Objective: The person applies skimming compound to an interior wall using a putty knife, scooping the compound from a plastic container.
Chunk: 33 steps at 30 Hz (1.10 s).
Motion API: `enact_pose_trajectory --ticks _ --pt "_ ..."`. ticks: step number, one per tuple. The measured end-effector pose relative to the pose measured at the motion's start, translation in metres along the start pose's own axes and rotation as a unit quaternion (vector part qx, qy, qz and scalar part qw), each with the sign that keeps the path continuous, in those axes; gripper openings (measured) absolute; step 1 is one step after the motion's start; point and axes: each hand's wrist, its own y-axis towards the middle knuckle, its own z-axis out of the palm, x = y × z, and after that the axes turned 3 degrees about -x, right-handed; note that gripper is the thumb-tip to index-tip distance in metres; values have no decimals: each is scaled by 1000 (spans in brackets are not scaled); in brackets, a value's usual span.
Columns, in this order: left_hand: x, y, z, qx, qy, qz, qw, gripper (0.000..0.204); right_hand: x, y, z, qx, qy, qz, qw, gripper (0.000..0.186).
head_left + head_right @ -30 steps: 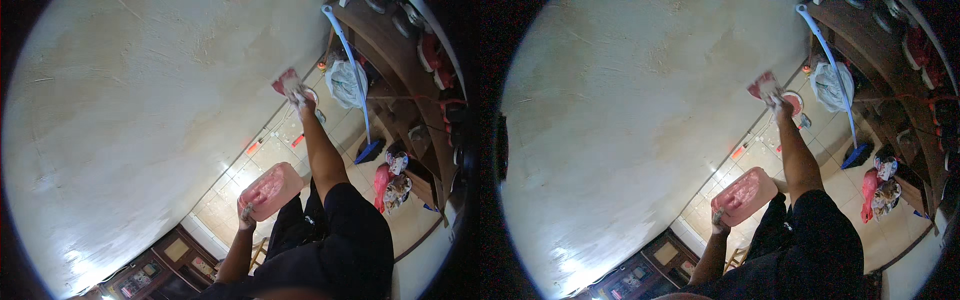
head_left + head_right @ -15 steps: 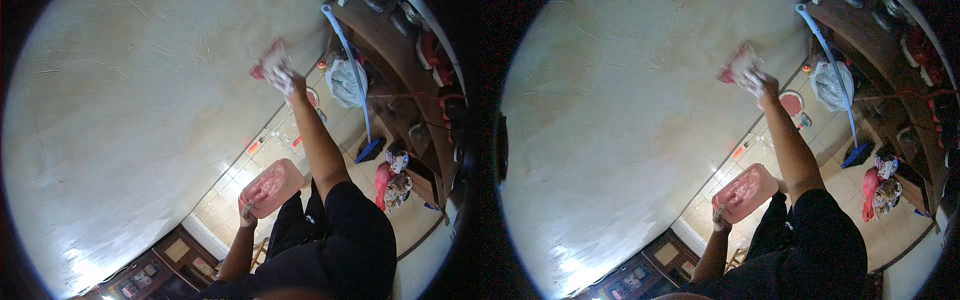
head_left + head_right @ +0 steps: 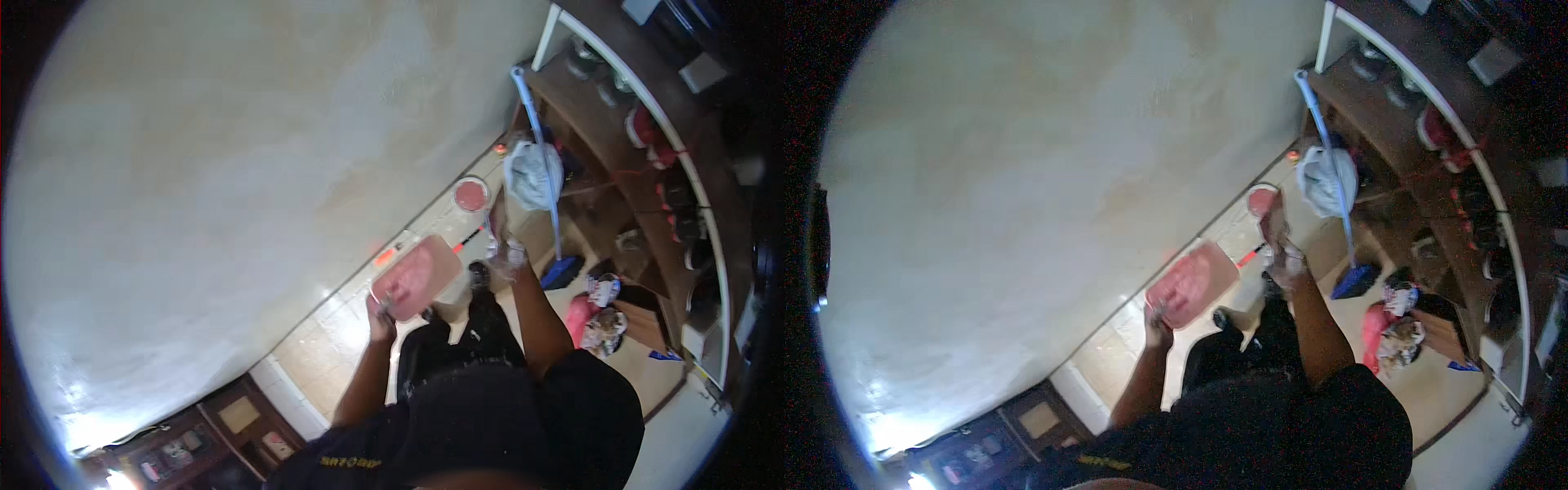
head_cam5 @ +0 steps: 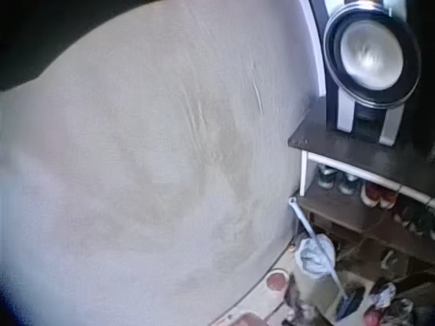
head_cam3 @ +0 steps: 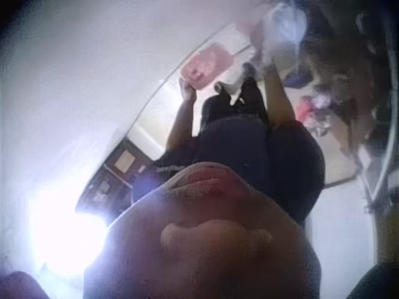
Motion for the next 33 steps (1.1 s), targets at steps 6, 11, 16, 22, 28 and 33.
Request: enact_pose_trajectory --ticks 6,11,16,22,28,33 --pt "-30 4 47 124 -128 14 984 60 11 -40 102 -88 -106 35 990 23" --pt "-69 -13 86 226 -202 65 951 55 4 -91 145 -46 -218 -52 974 23" --pt "-89 -18 94 292 -216 -2 932 53 -9 -114 167 -8 -196 -86 977 44" --pt "-98 -30 72 237 -186 -67 951 47 -42 -115 176 -54 -169 -105 979 21" --pt "-112 -41 7 226 -175 33 958 41 -100 -99 164 -18 -152 -123 981 29" --pt "-124 -50 -38 239 -231 54 942 35 -90 -108 178 150 -167 -166 960 45"
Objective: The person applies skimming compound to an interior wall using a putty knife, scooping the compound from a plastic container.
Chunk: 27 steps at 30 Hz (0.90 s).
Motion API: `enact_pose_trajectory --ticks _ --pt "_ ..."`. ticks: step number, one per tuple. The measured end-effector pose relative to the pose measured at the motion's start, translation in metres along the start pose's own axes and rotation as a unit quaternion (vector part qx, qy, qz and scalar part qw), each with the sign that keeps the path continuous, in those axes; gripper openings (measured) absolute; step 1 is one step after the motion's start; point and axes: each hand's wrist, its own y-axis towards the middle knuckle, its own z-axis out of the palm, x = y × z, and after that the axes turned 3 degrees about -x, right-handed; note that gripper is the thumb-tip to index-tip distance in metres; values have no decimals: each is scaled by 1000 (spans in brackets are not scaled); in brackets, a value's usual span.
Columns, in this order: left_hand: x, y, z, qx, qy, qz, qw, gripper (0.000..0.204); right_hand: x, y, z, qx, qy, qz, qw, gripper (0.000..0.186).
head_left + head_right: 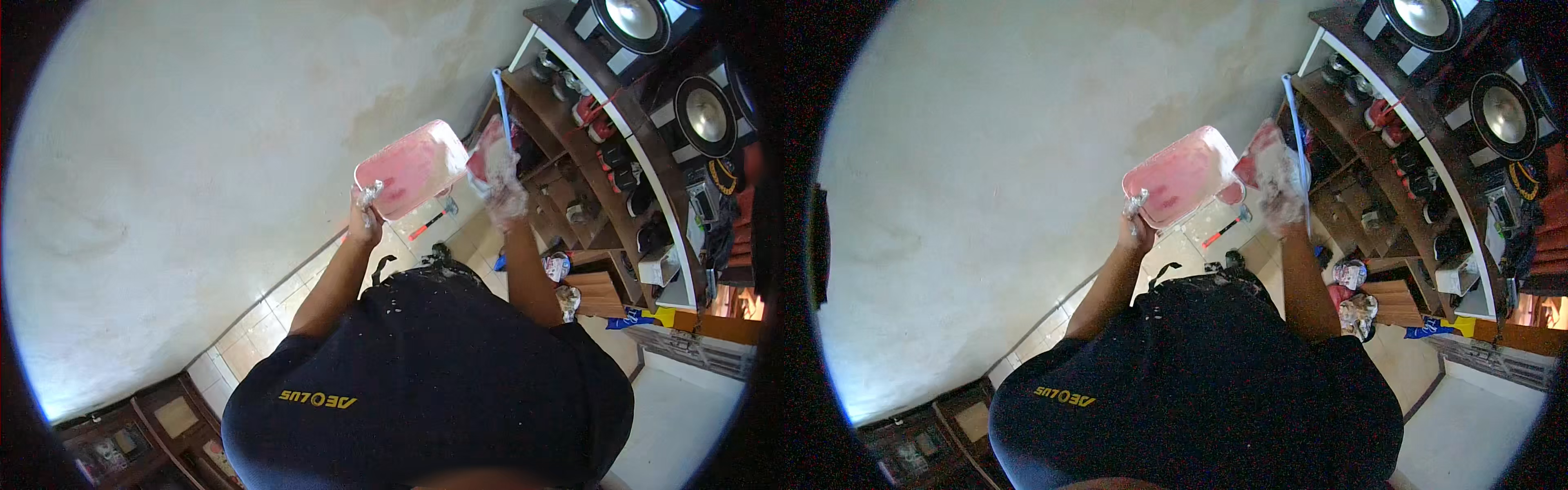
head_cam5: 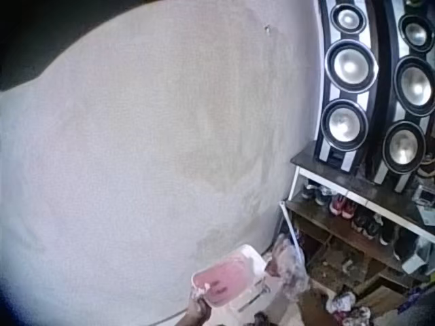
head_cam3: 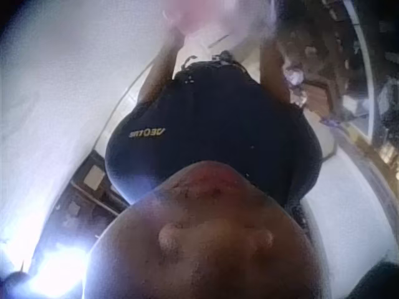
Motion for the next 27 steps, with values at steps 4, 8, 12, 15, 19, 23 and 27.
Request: enact_pose_trajectory --ticks 4,8,12,15,19,23,27 --pt "-20 -20 -7 19 26 13 999 36 41 -16 48 -190 -225 -120 948 46" --pt "-26 -26 -17 17 74 14 997 37 48 -29 126 -72 -461 -130 875 40" --pt "-27 -30 -18 -9 154 65 986 50 7 -26 187 58 -770 -116 625 16" --pt "-34 -41 -19 9 90 44 995 44 -18 -25 214 131 -835 -91 526 15" --pt "-37 -47 -18 -4 79 47 996 44 -29 -24 226 162 -869 -67 462 19" --pt "-38 -50 -22 -9 76 38 996 44 -37 -24 218 185 -873 -64 446 21" --pt "-36 -57 -23 -19 93 32 995 47 -45 -27 206 185 -870 -57 453 18"
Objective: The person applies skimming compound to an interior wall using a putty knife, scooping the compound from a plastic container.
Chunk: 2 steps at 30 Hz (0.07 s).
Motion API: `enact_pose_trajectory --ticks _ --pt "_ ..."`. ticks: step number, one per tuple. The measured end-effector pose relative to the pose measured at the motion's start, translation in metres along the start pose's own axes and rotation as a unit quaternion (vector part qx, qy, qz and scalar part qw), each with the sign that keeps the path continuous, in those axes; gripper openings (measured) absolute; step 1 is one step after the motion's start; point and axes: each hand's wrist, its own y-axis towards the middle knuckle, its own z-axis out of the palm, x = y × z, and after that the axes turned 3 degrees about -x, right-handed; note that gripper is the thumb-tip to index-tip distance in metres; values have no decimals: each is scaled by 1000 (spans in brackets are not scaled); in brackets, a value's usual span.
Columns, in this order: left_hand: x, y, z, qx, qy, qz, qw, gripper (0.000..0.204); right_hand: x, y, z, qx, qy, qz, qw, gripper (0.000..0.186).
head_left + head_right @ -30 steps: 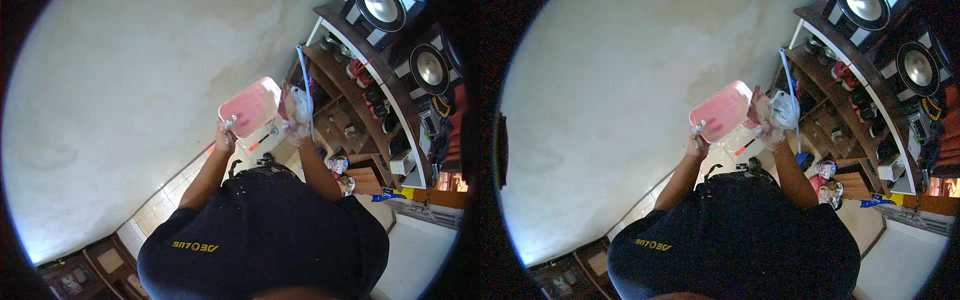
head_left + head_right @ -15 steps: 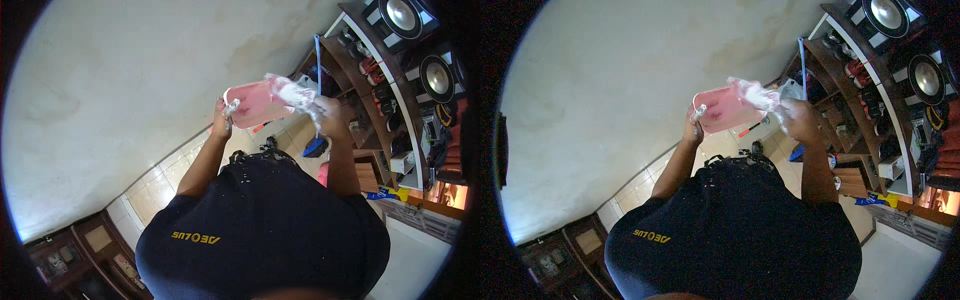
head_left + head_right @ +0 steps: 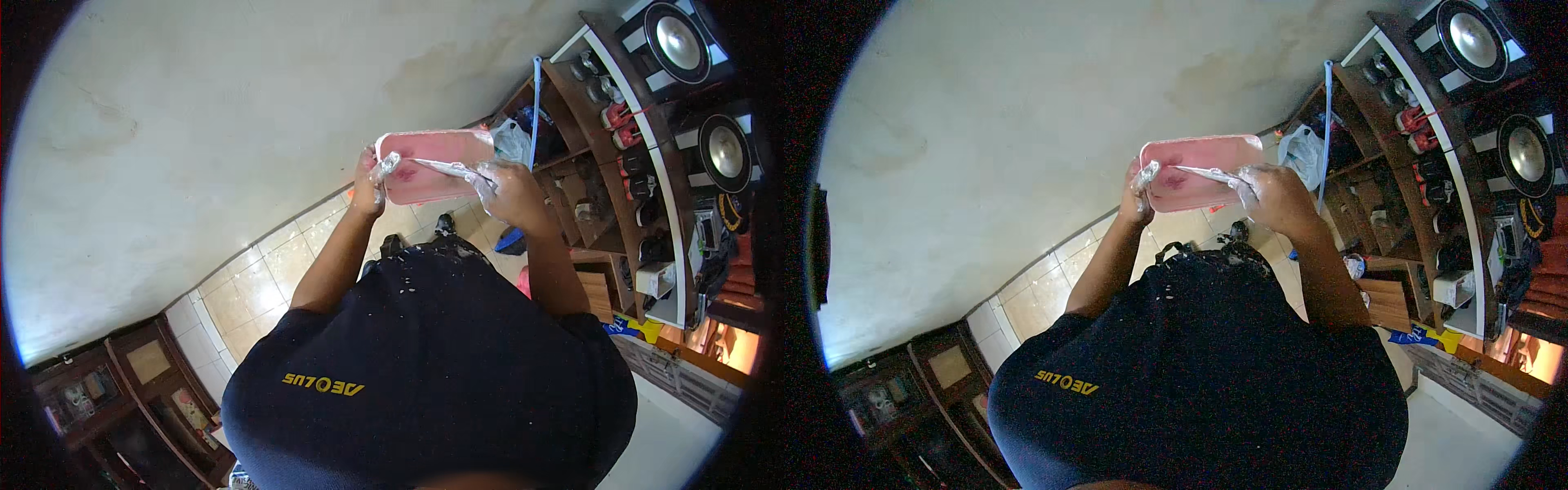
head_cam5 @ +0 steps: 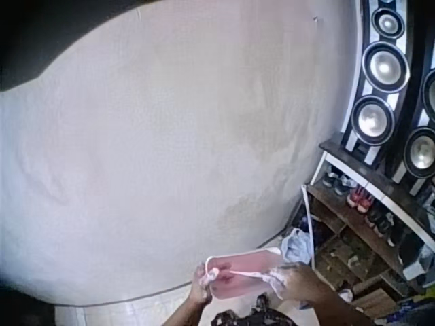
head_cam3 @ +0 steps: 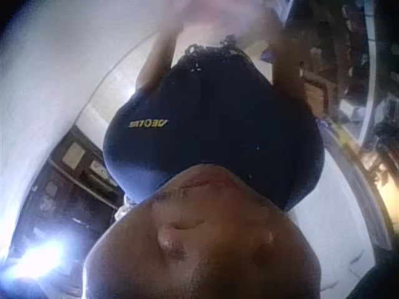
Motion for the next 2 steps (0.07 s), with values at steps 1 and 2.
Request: enact_pose_trajectory --ticks 1,2 --pt "0 1 -1 7 -2 -3 1000 48 -3 0 3 -15 -2 -8 1000 16" --pt "0 3 -2 14 -3 -8 1000 48 -5 0 5 -30 -3 -16 999 14"
